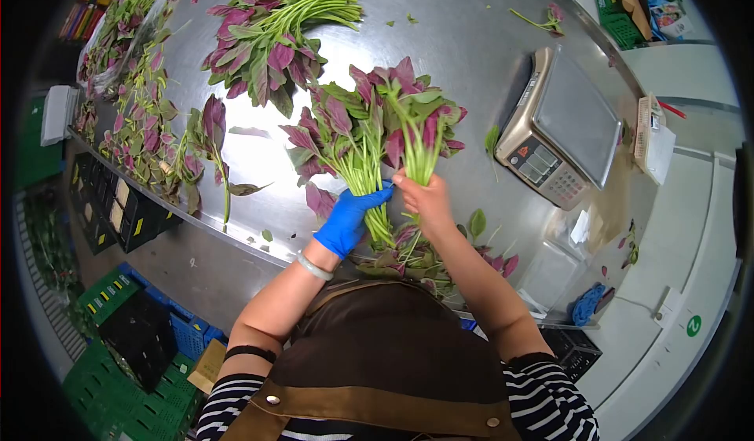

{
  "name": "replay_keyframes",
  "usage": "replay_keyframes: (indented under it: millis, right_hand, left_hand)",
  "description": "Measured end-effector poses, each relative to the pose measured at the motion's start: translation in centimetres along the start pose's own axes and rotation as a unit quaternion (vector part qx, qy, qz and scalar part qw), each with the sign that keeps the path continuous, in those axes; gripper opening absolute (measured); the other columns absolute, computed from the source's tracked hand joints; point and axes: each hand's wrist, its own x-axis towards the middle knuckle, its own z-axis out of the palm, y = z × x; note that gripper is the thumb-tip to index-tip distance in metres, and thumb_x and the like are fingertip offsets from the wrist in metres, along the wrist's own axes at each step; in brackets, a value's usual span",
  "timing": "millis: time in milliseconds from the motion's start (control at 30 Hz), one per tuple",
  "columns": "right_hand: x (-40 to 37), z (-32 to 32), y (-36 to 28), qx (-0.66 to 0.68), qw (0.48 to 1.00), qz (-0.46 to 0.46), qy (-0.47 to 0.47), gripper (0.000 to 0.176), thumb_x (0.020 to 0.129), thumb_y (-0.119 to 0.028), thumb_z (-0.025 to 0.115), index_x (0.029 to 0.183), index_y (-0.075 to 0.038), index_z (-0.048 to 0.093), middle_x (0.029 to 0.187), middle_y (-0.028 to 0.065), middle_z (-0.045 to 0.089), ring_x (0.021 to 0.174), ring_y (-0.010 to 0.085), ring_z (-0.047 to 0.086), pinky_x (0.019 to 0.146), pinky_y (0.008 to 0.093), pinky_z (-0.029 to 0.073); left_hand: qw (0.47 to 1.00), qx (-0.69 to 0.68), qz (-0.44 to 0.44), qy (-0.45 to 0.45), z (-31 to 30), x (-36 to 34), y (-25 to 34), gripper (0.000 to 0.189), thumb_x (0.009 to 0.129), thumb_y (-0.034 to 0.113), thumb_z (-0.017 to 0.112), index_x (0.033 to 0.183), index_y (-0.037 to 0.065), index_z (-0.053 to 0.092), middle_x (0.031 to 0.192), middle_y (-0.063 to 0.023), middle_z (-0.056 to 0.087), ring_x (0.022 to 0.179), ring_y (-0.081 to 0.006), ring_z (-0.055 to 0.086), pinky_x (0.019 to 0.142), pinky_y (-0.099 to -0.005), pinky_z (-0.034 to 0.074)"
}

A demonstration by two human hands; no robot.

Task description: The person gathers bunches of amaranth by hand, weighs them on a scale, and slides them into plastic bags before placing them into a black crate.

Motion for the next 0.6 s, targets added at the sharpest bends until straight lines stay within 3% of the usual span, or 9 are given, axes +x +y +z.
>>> replay_keyframes:
  millis: [133,167,233,333,600]
  right_hand:
    - [-0.4,-2.4,-1.1,0.023,0.998,-0.035,-0.037,0.021,0.081,-0.008,0.070,0.098,-0.001,0.058,0.061,-0.0055,0.044,0.046,0.0020,0.034,0.041,0.0195,0.024]
    - [-0.4,-3.0,-1.4,-0.025,0.999,-0.021,-0.023,0.022,0.082,-0.008,0.069,0.100,0.000,0.058,0.061,-0.0049,0.045,0.046,0.0024,0.035,0.041,0.0197,0.025]
    - [-0.2,-4.1,-1.8,-0.120,0.993,0.010,0.005,0.024,0.084,-0.009,0.067,0.104,0.002,0.058,0.061,-0.0039,0.045,0.046,0.0033,0.036,0.041,0.0200,0.026]
    - [-0.4,-4.9,-1.8,-0.092,0.996,-0.002,0.017,0.027,0.089,-0.015,0.060,0.109,0.003,0.057,0.062,-0.0017,0.047,0.046,0.0045,0.037,0.041,0.0203,0.027]
    - [-1.8,-3.8,-1.0,-0.110,0.992,-0.028,-0.047,0.030,0.094,-0.025,0.048,0.097,0.002,0.063,0.061,0.0011,0.052,0.046,0.0066,0.041,0.042,0.0221,0.031]
  left_hand:
    - [0.995,-0.053,0.076,0.018,-0.8,-0.6,1.4,0.024,0.086,0.009,0.064,0.109,0.004,0.058,0.113,-0.0072,0.063,0.085,-0.0122,0.058,0.077,-0.0251,0.048]
    - [0.991,-0.080,0.100,0.026,-0.6,-0.8,1.8,0.022,0.086,0.009,0.063,0.107,0.004,0.057,0.114,-0.0087,0.062,0.085,-0.0125,0.058,0.077,-0.0252,0.048]
    - [0.987,-0.059,0.146,0.019,-0.1,-1.1,2.3,0.018,0.087,0.007,0.061,0.103,0.006,0.055,0.115,-0.0131,0.062,0.080,-0.0118,0.057,0.073,-0.0248,0.048]
    - [0.984,-0.027,0.174,0.006,-0.1,-0.5,2.3,0.016,0.086,0.006,0.060,0.102,0.005,0.055,0.112,-0.0153,0.063,0.077,-0.0125,0.057,0.072,-0.0246,0.048]
    - [0.991,0.046,0.124,0.018,3.2,0.7,-0.2,0.012,0.084,0.011,0.067,0.091,0.004,0.061,0.090,-0.0051,0.066,0.074,-0.0108,0.057,0.069,-0.0244,0.046]
